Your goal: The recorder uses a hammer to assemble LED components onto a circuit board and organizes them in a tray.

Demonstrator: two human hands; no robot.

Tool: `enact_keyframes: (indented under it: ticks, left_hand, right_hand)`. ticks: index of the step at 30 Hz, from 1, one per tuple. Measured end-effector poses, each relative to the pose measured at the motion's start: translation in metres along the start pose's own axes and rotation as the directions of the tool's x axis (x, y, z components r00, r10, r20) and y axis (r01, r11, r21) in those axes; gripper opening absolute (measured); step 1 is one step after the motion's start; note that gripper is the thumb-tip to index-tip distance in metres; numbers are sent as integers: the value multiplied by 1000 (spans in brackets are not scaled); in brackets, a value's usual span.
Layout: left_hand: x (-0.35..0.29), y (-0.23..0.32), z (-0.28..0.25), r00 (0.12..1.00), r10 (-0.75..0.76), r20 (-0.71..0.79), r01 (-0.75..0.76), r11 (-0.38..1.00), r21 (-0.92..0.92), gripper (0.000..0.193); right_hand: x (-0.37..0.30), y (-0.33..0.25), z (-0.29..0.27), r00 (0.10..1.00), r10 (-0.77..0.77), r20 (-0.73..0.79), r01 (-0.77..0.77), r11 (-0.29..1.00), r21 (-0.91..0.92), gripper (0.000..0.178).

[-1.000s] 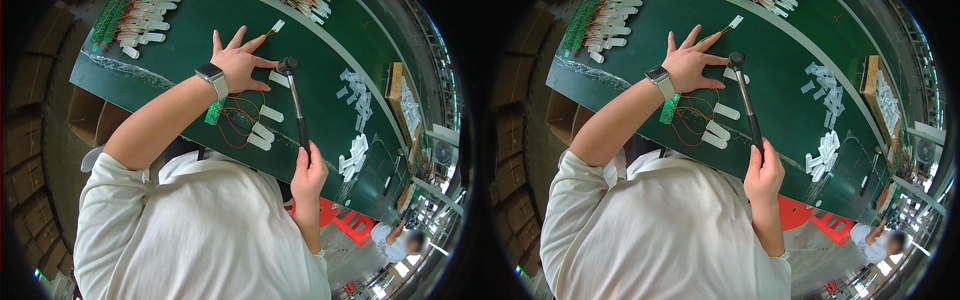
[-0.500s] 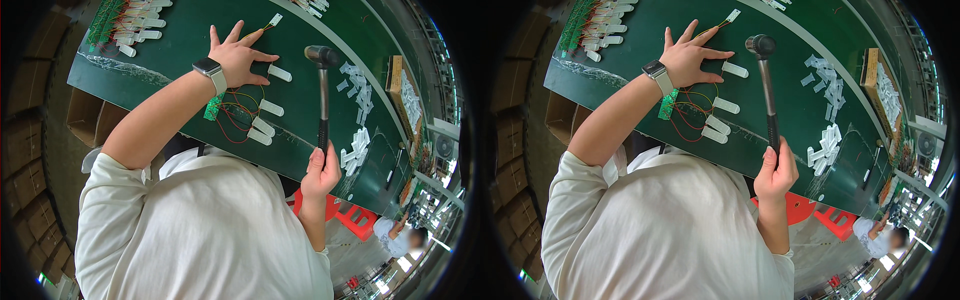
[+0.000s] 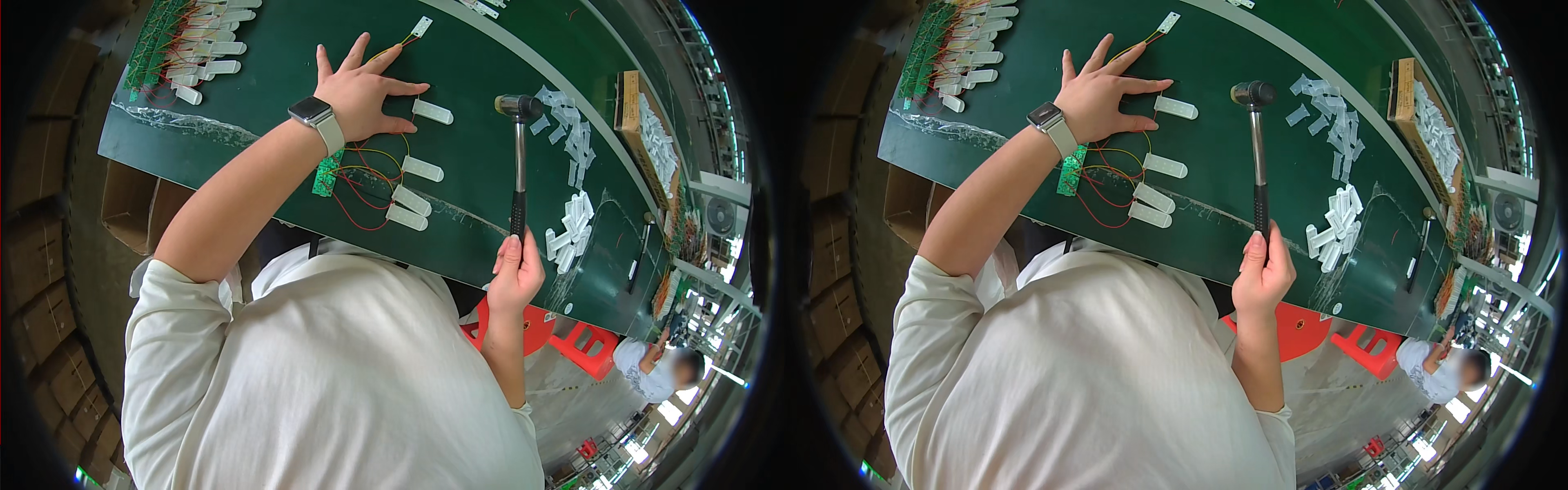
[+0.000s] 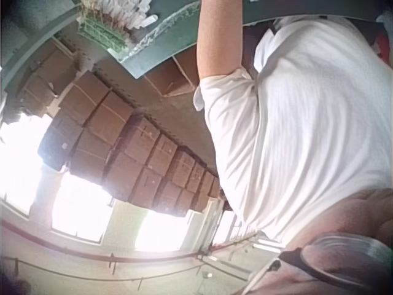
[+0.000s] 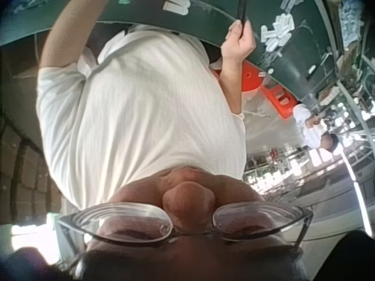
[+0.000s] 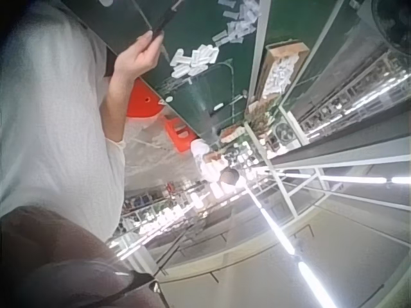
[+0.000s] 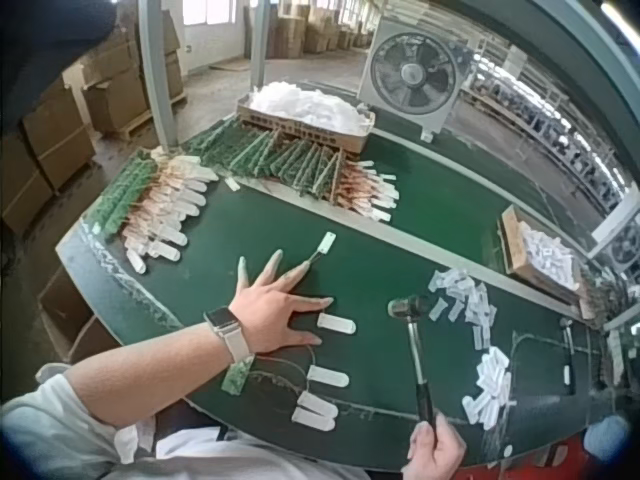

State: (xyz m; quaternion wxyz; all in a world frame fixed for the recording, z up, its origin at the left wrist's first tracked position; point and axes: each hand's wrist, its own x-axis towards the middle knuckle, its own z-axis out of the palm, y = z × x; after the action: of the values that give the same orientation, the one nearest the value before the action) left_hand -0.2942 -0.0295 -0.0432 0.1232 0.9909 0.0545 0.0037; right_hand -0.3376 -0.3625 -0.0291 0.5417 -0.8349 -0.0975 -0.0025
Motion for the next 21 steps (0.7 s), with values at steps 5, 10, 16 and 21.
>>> enact_keyframes:
  ticks: [5, 10, 16, 21]
  left_hand:
    - [-11, 2, -12, 982, 156, -107, -148, 986, 76, 53]
    - [-16, -13, -38, 976, 180, -120, -186, 982, -40, 37]
    - [-19, -31, -72, 974, 83, -212, -96, 994, -52, 31]
    - [12, -43, -81, 975, -95, -199, 46, 970, -239, 30]
  right_hand:
    - [-2, 13, -14, 996, -77, -40, 67, 975, -214, 26]
    - [-2, 26, -29, 966, -196, -169, 108, 898, -426, 24]
    - [10, 44, -57, 949, -280, -146, 148, 802, -579, 28]
    - [10, 59, -60, 924, -370, -100, 208, 704, -679, 30]
